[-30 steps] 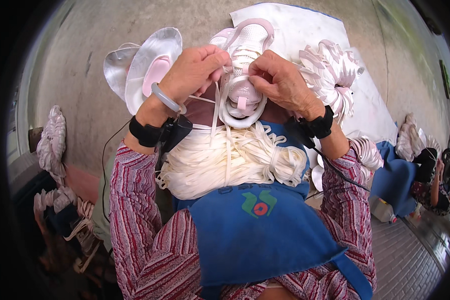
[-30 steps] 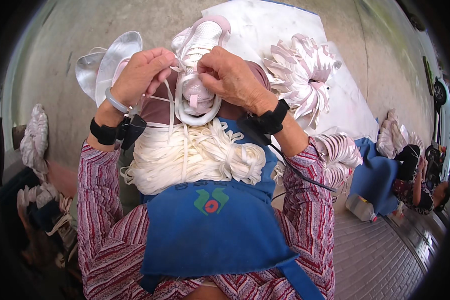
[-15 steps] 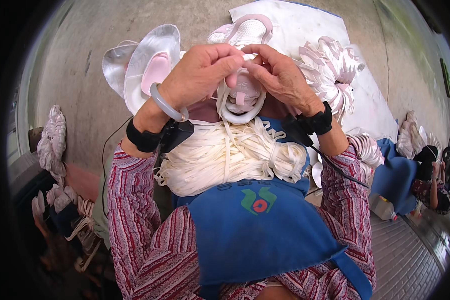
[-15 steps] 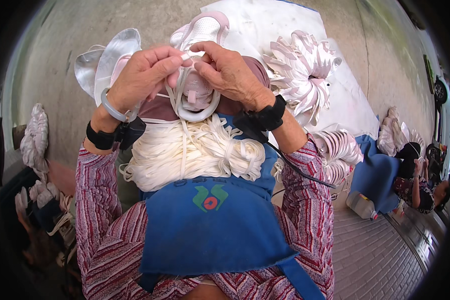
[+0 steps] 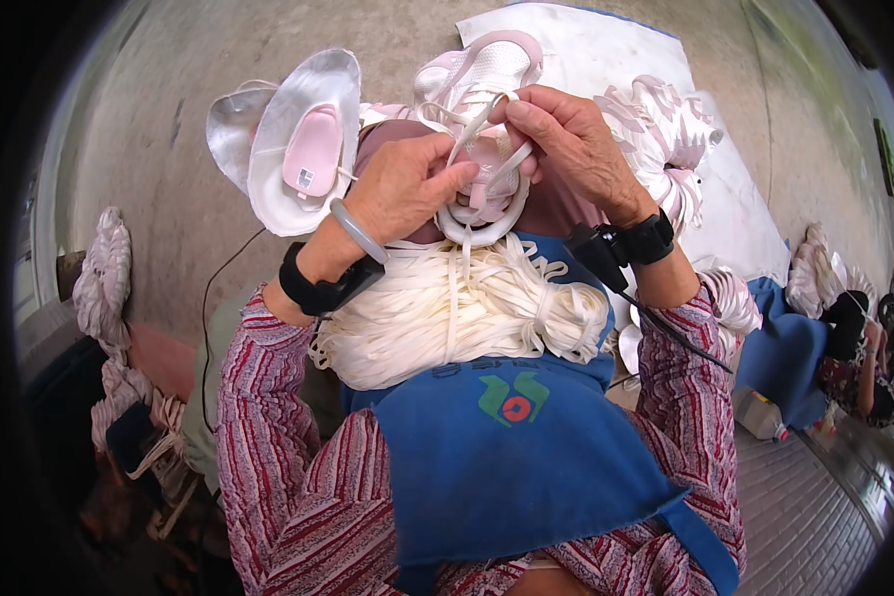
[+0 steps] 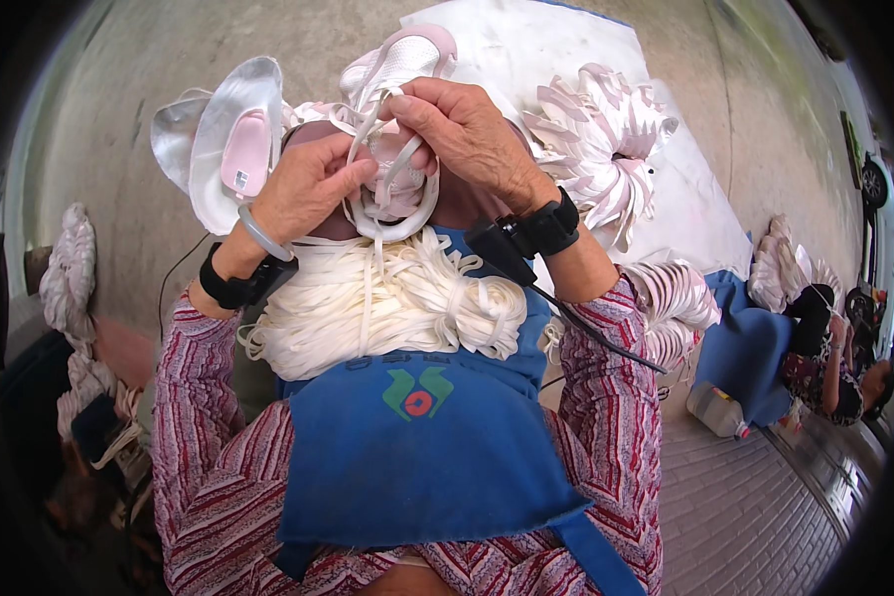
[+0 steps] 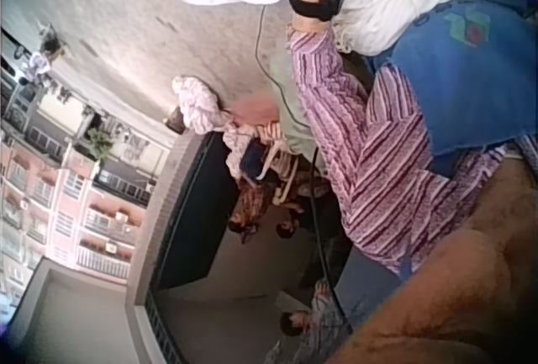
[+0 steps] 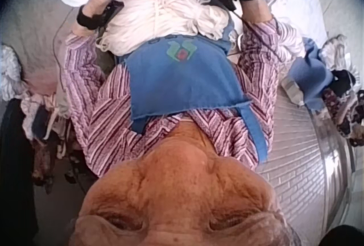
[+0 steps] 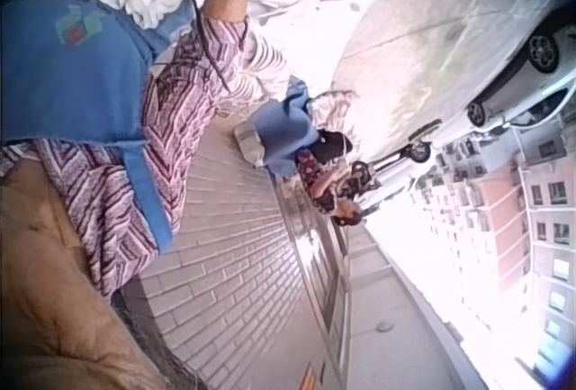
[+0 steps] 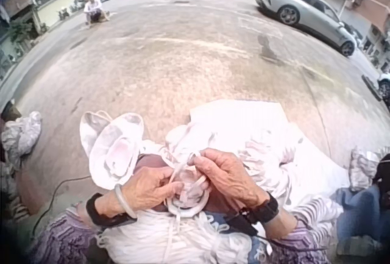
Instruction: Lacing a pink and white sneaker while sitting on the ground.
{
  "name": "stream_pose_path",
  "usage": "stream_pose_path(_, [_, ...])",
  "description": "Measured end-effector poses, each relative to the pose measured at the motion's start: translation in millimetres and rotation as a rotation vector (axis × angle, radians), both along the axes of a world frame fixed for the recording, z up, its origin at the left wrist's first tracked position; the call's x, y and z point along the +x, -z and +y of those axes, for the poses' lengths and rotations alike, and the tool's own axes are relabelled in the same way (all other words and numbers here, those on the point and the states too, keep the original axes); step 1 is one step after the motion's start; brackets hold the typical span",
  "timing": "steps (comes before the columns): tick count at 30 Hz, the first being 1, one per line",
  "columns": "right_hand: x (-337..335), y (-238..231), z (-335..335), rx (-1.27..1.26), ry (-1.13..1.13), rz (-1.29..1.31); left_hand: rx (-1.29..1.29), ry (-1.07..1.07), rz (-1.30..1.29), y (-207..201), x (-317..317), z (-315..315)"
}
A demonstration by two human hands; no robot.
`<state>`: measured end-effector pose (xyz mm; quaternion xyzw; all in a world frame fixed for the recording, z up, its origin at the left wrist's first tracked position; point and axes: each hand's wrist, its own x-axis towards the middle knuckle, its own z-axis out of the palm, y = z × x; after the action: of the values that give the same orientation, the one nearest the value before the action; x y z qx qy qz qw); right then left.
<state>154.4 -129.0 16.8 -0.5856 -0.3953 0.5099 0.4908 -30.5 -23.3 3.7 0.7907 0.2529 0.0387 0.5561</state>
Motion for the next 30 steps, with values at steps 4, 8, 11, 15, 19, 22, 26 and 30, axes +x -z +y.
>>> stream_pose_path(4, [-1,-1,-1,0.045,0.030,0.032,-0.190,0.028,0.055,-13,10,-3])
stream_pose_path(8, [-1,-10,0,0.052,-0.005,0.030,-0.269,-0.014,0.104,-23,8,9])
stream_pose_path(11, [4,-10,1,0.089,-0.030,0.094,-0.304,-0.101,0.133,-37,0,17])
stream_pose_path(15, [17,-19,-2,0.137,-0.011,-0.019,-0.334,-0.063,-0.027,-68,-10,23])
stream_pose_path(19, [23,-19,-11,0.161,-0.062,-0.071,-0.190,-0.108,-0.165,-92,-18,26])
stream_pose_path(22, [23,-9,-18,0.243,-0.043,-0.326,-0.202,-0.134,-0.199,-105,-22,28])
stream_pose_path(26, [23,-11,-21,0.143,0.088,-0.467,-0.131,-0.171,-0.240,-101,-25,33])
stream_pose_path(30, [19,-24,-18,0.173,0.138,-0.347,-0.011,-0.125,-0.404,-98,-21,34])
